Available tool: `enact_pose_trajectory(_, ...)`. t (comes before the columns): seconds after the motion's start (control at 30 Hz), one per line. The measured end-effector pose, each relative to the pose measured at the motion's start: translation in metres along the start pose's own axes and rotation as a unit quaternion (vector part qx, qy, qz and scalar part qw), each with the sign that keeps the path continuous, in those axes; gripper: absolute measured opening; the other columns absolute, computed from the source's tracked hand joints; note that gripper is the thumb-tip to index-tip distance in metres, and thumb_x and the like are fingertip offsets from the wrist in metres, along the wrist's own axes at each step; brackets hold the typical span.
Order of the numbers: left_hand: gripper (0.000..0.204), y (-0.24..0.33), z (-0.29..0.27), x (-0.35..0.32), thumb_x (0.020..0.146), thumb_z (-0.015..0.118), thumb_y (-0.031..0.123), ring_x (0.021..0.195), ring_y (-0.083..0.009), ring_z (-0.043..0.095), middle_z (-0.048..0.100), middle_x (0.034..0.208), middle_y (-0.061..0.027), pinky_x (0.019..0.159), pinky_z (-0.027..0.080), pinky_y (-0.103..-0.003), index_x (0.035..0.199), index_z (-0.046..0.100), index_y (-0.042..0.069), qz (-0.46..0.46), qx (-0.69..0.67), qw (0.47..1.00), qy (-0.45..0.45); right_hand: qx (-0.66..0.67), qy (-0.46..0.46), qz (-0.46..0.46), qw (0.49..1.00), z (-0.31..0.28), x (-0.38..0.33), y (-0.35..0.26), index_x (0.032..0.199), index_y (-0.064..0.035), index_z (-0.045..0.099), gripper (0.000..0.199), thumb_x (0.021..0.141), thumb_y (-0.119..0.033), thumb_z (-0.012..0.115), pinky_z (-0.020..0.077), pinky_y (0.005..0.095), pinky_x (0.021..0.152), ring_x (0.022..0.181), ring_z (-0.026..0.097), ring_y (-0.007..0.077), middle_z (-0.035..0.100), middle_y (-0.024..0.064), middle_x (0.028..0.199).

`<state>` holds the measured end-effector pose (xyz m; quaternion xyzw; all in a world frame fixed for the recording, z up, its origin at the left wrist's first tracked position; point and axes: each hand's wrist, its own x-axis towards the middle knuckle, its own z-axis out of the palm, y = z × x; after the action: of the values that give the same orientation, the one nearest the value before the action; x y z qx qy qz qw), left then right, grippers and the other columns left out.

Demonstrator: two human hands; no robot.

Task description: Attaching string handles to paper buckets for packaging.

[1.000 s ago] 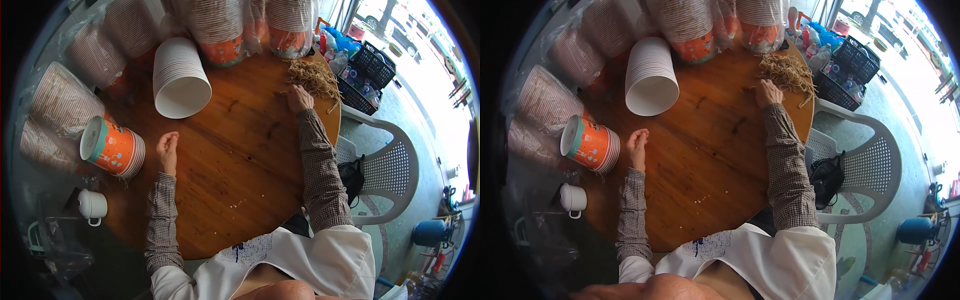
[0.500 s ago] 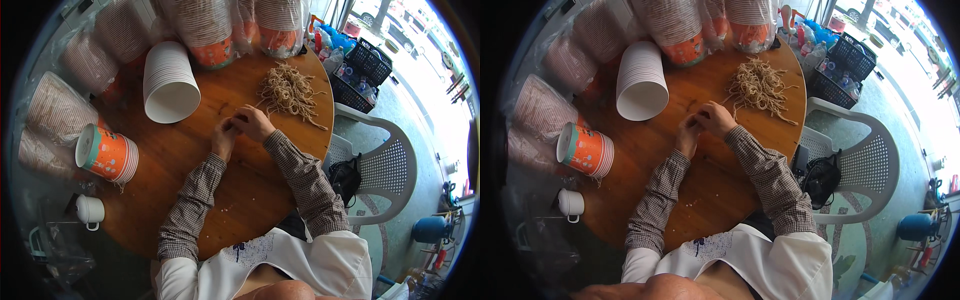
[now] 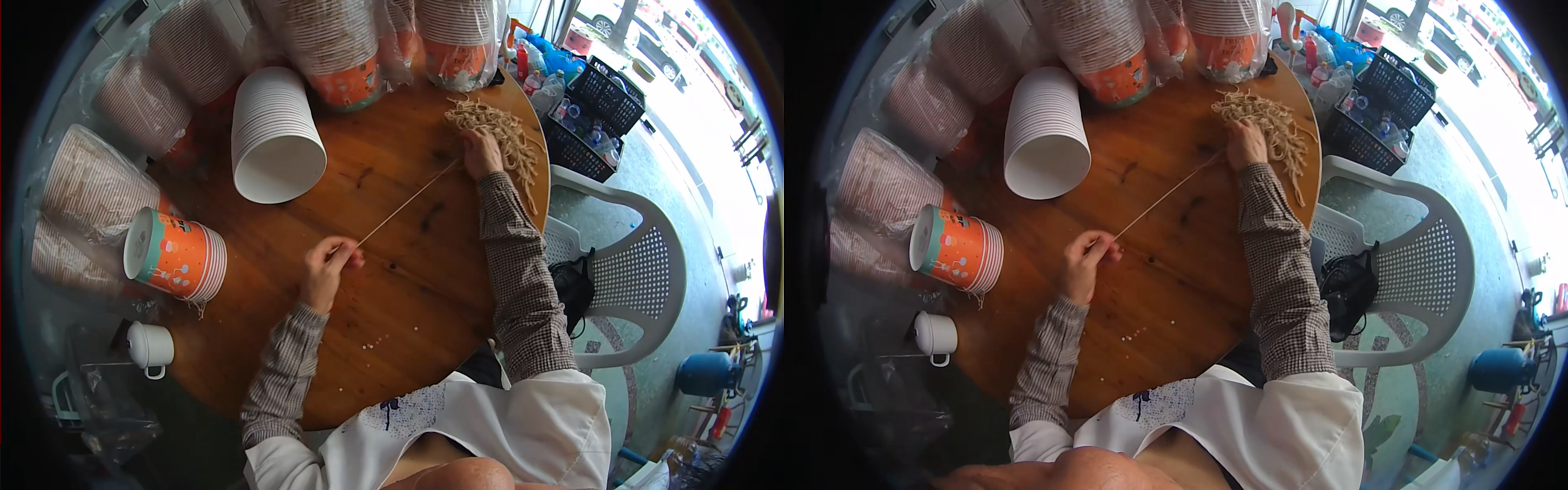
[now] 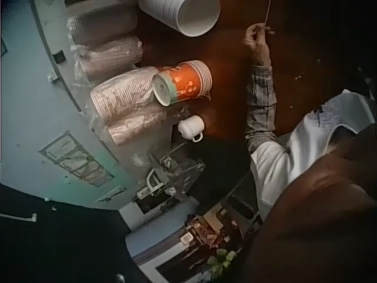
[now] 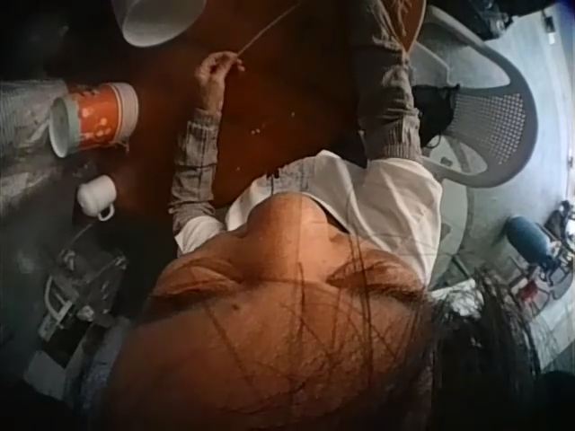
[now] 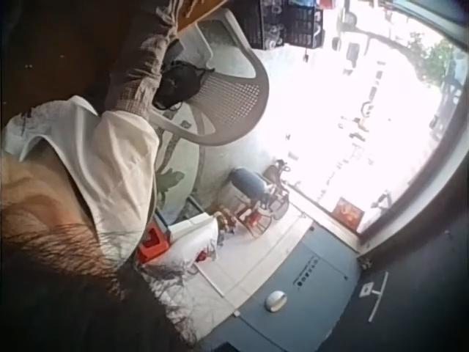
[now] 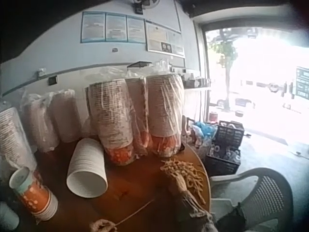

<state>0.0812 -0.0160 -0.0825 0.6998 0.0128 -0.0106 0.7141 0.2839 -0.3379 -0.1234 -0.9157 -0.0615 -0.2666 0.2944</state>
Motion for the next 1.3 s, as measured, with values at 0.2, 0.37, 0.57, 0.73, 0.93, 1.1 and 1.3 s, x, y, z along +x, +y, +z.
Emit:
enact_pose_trajectory(0.2, 0.016, 0.003, -0.073, -0.056, 0.094, 0.061, 0.015, 0.072, -0.0113, 0.063, 0.066, 0.083, -0.0057, 0.066, 0.052, -0.023, 0.095, 0.065, 0.0, -0.033, -0.011, 0.988, 0.149, -0.093, 0.096, -0.025, 0.991, -0.019, 0.004, -0.016, 0.104, -0.0093, 0.066, 0.02, 0.087, -0.013, 0.057, 0.0466, 0.0411, 0.09, 0.1, 0.059, 0.0306, 0.065, 0.0104, 0.106)
enact_pose_trajectory(0.37, 0.011, 0.019, -0.046, -0.045, 0.093, 0.061, 0.008, 0.07, -0.0087, 0.06, 0.065, 0.085, -0.0027, 0.065, 0.048, -0.021, 0.098, 0.066, 0.0, 0.127, 0.189, 0.969, 0.092, 0.454, -0.249, 0.022, 0.855, -0.005, -0.058, -0.171, 0.108, -0.0023, 0.064, 0.02, 0.095, -0.016, 0.059, 0.0535, 0.0281, 0.061, 0.073, 0.063, 0.0123, 0.067, 0.0053, 0.088)
enact_pose_trajectory(0.57, 0.013, 0.02, -0.022, -0.005, 0.093, 0.062, 0.01, 0.086, -0.009, 0.057, 0.06, 0.096, -0.0019, 0.073, 0.048, -0.023, 0.1, 0.068, 0.001, 0.222, 0.111, 0.964, 0.092, 0.567, -0.388, 0.082, 0.722, -0.018, -0.108, -0.23, 0.113, 0.0027, 0.055, 0.029, 0.094, -0.019, 0.061, 0.0517, 0.0241, 0.058, 0.068, 0.062, 0.0104, 0.066, 0.0084, 0.089)
enact_pose_trajectory(0.73, 0.016, 0.011, -0.019, -0.008, 0.096, 0.059, 0.013, 0.082, -0.0082, 0.056, 0.061, 0.089, 0.0008, 0.075, 0.047, -0.022, 0.103, 0.068, 0.003, 0.15, 0.039, 0.985, 0.07, 0.442, -0.334, 0.049, 0.831, -0.025, -0.107, -0.222, 0.092, 0.0022, 0.067, 0.016, 0.086, -0.013, 0.066, 0.0475, 0.0255, 0.058, 0.063, 0.056, 0.0084, 0.063, 0.0044, 0.073)
enact_pose_trajectory(0.93, 0.054, 0.01, -0.034, -0.01, 0.101, 0.039, 0.048, 0.068, -0.0101, 0.055, 0.058, 0.076, -0.0021, 0.064, 0.046, -0.024, 0.09, 0.063, 0.001, 0.036, -0.046, 0.99, 0.125, 0.435, -0.351, 0.044, 0.828, -0.02, -0.106, -0.219, 0.092, 0.0016, 0.067, 0.016, 0.086, -0.013, 0.066, 0.0471, 0.0253, 0.058, 0.063, 0.056, 0.0088, 0.062, 0.0037, 0.07)
enact_pose_trajectory(1.1, 0.052, 0.01, -0.036, -0.008, 0.101, 0.04, 0.047, 0.06, -0.0107, 0.049, 0.054, 0.069, -0.0037, 0.057, 0.042, -0.025, 0.08, 0.056, 0.002, 0.057, 0.112, 0.99, 0.067, 0.426, -0.38, 0.046, 0.82, -0.018, -0.107, -0.221, 0.092, 0.0013, 0.066, 0.016, 0.087, -0.014, 0.065, 0.047, 0.0248, 0.06, 0.065, 0.056, 0.0084, 0.061, 0.0031, 0.071)
enact_pose_trajectory(1.3, 0.032, 0.005, -0.03, -0.011, 0.101, 0.05, 0.029, 0.066, -0.013, 0.049, 0.052, 0.073, -0.0056, 0.059, 0.042, -0.028, 0.085, 0.051, 0.001, 0.133, 0.2, 0.966, 0.092, 0.371, -0.344, -0.001, 0.862, -0.017, -0.109, -0.221, 0.093, 0.0013, 0.066, 0.018, 0.086, -0.015, 0.067, 0.0489, 0.027, 0.064, 0.068, 0.059, 0.011, 0.064, 0.0061, 0.075)
